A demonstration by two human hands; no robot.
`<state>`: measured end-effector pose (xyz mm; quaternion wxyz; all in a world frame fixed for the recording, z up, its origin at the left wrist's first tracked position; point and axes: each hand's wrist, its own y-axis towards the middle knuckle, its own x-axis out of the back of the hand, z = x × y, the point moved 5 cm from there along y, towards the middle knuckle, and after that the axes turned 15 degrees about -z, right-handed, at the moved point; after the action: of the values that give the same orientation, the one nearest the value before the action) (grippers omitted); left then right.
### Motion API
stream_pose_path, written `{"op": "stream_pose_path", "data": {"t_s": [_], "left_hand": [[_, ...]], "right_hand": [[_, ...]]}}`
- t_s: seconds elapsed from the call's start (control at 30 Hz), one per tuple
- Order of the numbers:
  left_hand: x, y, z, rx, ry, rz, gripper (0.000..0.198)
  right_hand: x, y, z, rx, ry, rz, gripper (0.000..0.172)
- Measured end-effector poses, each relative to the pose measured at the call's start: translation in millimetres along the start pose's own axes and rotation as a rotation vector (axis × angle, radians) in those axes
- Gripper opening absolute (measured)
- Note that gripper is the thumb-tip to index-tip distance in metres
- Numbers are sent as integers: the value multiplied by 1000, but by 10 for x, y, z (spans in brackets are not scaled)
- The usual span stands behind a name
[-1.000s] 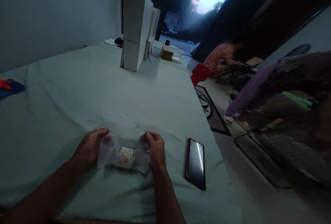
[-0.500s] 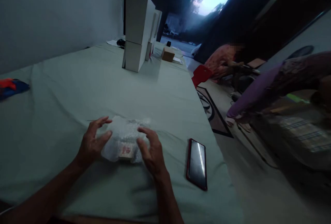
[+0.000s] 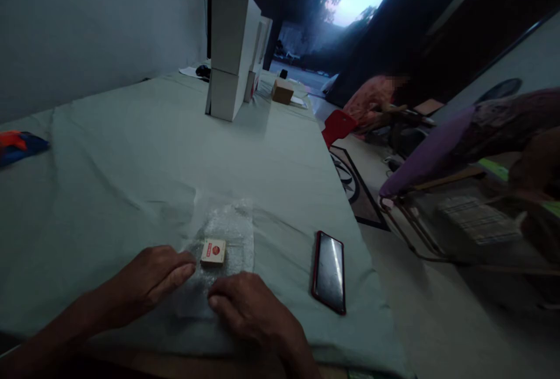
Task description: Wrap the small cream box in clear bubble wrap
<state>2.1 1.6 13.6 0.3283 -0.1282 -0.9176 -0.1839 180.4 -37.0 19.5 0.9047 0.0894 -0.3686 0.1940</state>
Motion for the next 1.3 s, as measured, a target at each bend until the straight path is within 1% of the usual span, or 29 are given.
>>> {"op": "stream_pose_path", "data": {"t_s": [0.03, 0.07, 0.1, 0.17, 0.23, 0.27, 0.3, 0.33, 0.4, 0.43, 0.5, 0.57, 0.63, 0.7, 0.77, 0.83, 0.87, 0.93, 1.0, 1.03, 1.07, 1.13, 1.2, 1.23, 1.3], "left_hand": [[-39, -63, 38, 13, 76, 105, 41], [-52, -108, 101, 51, 162, 147, 42], [-59, -138, 163, 77, 244, 168, 41], [-55, -140, 257, 104, 357, 129, 30], [-71, -99, 269, 63, 394, 64, 13], [-89, -75, 254, 32, 405, 33, 15], [-113, -55, 232, -1, 416, 4, 24], [-146, -44, 210, -32, 431, -15, 36], [-229, -46, 184, -86, 452, -27, 57], [-280, -58, 186, -107, 449, -13, 66], [-375, -86, 223, -122, 438, 42, 76], [-435, -93, 275, -127, 441, 98, 80], [-449, -56, 312, -136, 459, 128, 81], [-432, 16, 328, -143, 478, 140, 81], [-410, 100, 331, -146, 494, 146, 79], [-396, 170, 330, -148, 508, 153, 76], [-394, 194, 330, -148, 516, 157, 74], [-393, 217, 331, -149, 525, 161, 71], [-392, 218, 332, -150, 523, 159, 70], [-391, 213, 332, -152, 520, 158, 70], [-390, 208, 333, -153, 519, 159, 70], [-390, 200, 333, -157, 521, 168, 71], [-391, 199, 327, -162, 529, 179, 71], [-391, 202, 322, -164, 534, 181, 71], [-394, 211, 307, -169, 540, 184, 70]], "right_hand": [[-59, -34, -17, -25, 18, 33, 20], [-104, -53, -49, -53, 34, 37, 20], [-131, -59, -92, -83, 50, 12, 19], [-129, -34, -197, -152, 77, -112, 17], [-79, 20, -289, -203, 79, -278, 14], [-56, 55, -313, -202, 62, -347, 16], [-40, 96, -320, -181, 31, -401, 23], [-39, 141, -315, -148, -13, -431, 34], [-87, 234, -301, -83, -118, -418, 54], [-124, 274, -303, -65, -165, -395, 58], [-184, 325, -323, -51, -212, -365, 56], [-178, 329, -351, -64, -187, -397, 47], [-73, 282, -396, -113, -143, -501, 40], [106, 202, -472, -177, -136, -634, 37], [308, 107, -597, -225, -186, -765, 38], [471, 15, -792, -275, -278, -849, 42], [523, -26, -911, -308, -328, -859, 45], [573, -97, -1142, -371, -434, -828, 46], [592, -149, -1250, -365, -535, -792, 47], [606, -168, -1233, -338, -580, -797, 49], [624, -179, -1164, -298, -616, -818, 52], [671, -163, -902, -205, -649, -896, 53], [678, -51, -551, -77, -581, -923, 39], [653, 51, -378, -7, -509, -887, 33], [551, 316, -98, 89, -360, -738, 26]]}}
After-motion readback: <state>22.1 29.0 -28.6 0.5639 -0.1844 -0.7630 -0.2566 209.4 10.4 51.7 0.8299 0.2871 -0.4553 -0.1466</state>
